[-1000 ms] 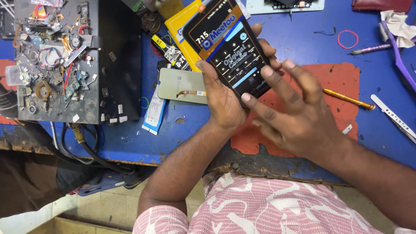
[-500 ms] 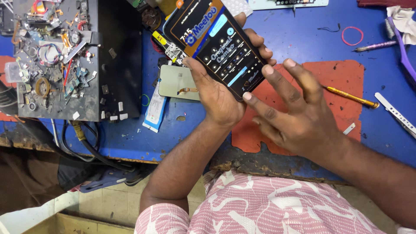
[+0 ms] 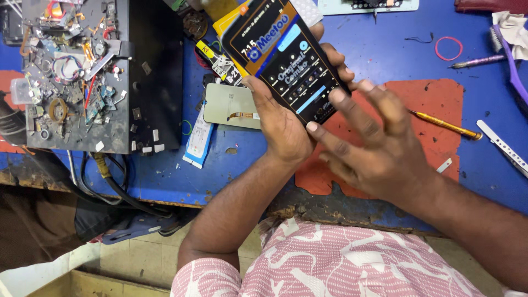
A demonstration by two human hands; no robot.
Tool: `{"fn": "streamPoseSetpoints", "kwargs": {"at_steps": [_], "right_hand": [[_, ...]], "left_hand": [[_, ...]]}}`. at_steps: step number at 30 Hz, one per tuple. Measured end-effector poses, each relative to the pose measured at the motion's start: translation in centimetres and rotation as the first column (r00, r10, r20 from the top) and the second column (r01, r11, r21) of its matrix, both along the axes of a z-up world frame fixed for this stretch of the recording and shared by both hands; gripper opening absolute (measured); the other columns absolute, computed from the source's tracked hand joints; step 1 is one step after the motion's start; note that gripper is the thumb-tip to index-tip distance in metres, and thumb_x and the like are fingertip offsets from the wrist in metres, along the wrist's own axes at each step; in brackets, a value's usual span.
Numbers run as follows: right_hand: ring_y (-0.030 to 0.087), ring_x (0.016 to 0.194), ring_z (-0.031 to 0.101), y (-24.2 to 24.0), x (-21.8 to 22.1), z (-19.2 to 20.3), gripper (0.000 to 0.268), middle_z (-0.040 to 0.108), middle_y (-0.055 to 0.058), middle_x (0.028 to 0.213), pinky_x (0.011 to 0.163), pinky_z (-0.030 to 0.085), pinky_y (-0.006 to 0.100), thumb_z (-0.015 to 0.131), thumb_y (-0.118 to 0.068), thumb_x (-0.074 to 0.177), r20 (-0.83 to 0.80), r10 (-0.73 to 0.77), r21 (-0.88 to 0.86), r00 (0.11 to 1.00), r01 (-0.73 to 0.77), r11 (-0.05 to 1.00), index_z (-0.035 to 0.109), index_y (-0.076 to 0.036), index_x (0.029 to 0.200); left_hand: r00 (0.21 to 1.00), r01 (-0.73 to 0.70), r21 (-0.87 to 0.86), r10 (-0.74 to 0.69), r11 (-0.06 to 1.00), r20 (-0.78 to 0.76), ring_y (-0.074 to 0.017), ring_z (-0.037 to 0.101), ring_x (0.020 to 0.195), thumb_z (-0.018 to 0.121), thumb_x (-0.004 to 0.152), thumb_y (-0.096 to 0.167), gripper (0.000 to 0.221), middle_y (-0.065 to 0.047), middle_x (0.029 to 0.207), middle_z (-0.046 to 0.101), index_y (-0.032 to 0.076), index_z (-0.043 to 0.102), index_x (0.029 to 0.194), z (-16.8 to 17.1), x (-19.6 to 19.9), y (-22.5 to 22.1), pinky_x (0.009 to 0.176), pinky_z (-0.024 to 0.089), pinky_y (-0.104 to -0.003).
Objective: The person disassembles a smartphone, removes the back cover, and applies adhesive to the internal frame. They then reattach the back cover, secure it with a rubber band, and test the device's screen responsiveness.
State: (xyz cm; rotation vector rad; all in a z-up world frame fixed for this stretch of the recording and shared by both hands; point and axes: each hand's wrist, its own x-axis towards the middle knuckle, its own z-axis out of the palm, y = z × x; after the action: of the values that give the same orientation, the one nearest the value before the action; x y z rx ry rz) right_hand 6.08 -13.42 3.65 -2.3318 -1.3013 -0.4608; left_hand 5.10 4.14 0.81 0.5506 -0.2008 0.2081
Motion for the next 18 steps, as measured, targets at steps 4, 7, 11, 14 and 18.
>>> {"fn": "streamPoseSetpoints", "kwargs": {"at_steps": [4,7,11,14,18], "right_hand": [[0.047,0.15,0.023,-0.5,0.7,0.8,0.055,0.027,0.025,0.163,0.12,0.034,0.063,0.089,-0.026,0.09,-0.026,-0.195,-0.053,0.981,0.193,0.98,0.071,-0.014,0.141],[0.042,0.155,0.02,0.1,0.2,0.9,0.053,0.026,0.015,0.171,0.127,0.033,0.053,0.084,-0.033,0.094,0.042,0.02,0.009,0.999,-0.021,1.0,0.071,-0.024,0.145],[0.046,0.151,0.021,-0.8,1.1,1.6,0.056,0.026,0.024,0.164,0.126,0.027,0.06,0.083,-0.025,0.091,-0.029,-0.174,0.015,0.984,0.174,0.985,0.069,-0.015,0.144],[0.047,0.153,0.018,-0.5,0.9,1.6,0.061,0.025,0.022,0.167,0.127,0.027,0.059,0.085,-0.029,0.093,-0.042,-0.066,0.035,0.997,0.068,0.997,0.065,-0.018,0.149],[0.047,0.154,0.018,-1.2,1.6,2.5,0.064,0.022,0.025,0.166,0.125,0.025,0.061,0.083,-0.031,0.092,-0.03,-0.185,-0.002,0.982,0.185,0.983,0.063,-0.018,0.151]], "left_hand": [[0.998,0.037,0.068,-0.033,0.997,-0.05,-0.0211,0.063,0.108,0.032,0.107,0.08,0.095,-0.014,0.12,0.062,-0.003,0.04,0.152,-0.2,-0.3,-0.5,0.102,0.052,-0.037],[0.987,0.1,0.118,-0.084,0.988,-0.136,-0.0203,0.062,0.114,0.031,0.105,0.081,0.099,-0.013,0.125,0.06,-0.003,0.039,0.154,-0.2,-0.8,-1.0,0.107,0.051,-0.038],[0.979,0.203,0.1,-0.201,0.974,-0.029,-0.0207,0.062,0.114,0.027,0.111,0.077,0.088,-0.011,0.126,0.061,0.001,0.042,0.151,-1.3,-1.6,-1.7,0.107,0.053,-0.038],[0.964,0.202,0.059,-0.188,0.978,-0.191,-0.0214,0.06,0.125,0.024,0.109,0.073,0.084,-0.011,0.136,0.059,0.003,0.04,0.155,-2.4,-1.7,-2.0,0.112,0.051,-0.04],[0.957,0.16,0.162,-0.112,0.974,-0.268,-0.019,0.055,0.138,0.025,0.105,0.069,0.081,-0.008,0.15,0.054,0.008,0.036,0.157,-3.5,-2.1,-2.4,0.122,0.046,-0.037]]}}
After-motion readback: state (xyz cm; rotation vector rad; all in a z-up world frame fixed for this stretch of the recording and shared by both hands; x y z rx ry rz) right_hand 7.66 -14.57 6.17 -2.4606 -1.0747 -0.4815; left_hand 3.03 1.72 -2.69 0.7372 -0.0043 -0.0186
